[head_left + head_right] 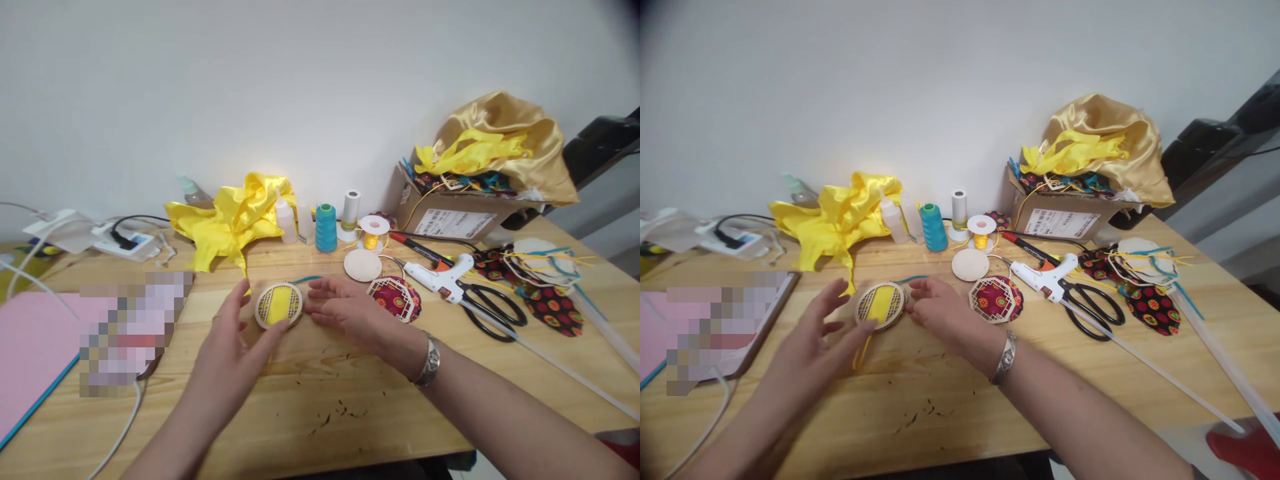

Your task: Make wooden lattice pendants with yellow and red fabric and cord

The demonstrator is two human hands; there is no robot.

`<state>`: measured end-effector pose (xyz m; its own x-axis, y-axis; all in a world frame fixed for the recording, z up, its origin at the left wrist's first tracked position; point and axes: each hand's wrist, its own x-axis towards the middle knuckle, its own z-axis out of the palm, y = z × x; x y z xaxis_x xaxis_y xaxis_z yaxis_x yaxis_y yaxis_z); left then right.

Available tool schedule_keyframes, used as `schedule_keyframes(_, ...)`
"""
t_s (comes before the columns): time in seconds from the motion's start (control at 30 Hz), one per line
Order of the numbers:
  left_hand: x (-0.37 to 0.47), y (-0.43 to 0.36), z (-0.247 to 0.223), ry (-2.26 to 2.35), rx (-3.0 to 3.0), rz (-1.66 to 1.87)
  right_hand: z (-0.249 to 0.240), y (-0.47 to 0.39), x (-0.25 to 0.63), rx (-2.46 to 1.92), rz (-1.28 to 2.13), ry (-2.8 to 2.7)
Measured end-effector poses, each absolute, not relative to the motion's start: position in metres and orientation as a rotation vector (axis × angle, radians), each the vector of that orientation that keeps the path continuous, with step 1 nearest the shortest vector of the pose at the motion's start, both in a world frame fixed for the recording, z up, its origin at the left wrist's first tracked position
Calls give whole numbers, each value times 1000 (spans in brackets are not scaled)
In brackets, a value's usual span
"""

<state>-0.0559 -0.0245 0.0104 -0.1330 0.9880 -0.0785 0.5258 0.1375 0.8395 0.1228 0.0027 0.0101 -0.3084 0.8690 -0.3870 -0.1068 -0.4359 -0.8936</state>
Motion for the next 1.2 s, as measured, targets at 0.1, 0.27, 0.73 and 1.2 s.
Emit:
schedule_keyframes(0.1, -44, -23, 3, 2014, 2071, 529, 7, -3, 137, -1305, 1722, -1177)
schedule_keyframes(0.27, -32, -12, -1, 2225, 2356, 72, 3, -24, 168, -1380, 1625, -1199)
schedule_keyframes(0.73, -46, 29, -10, 2343, 2323, 10, -7, -56, 188, -1269, 1576, -1037)
schedule_keyframes(1.2, -61, 76, 21, 2380, 2060, 90, -11, -57, 191, -1278, 1580, -1012)
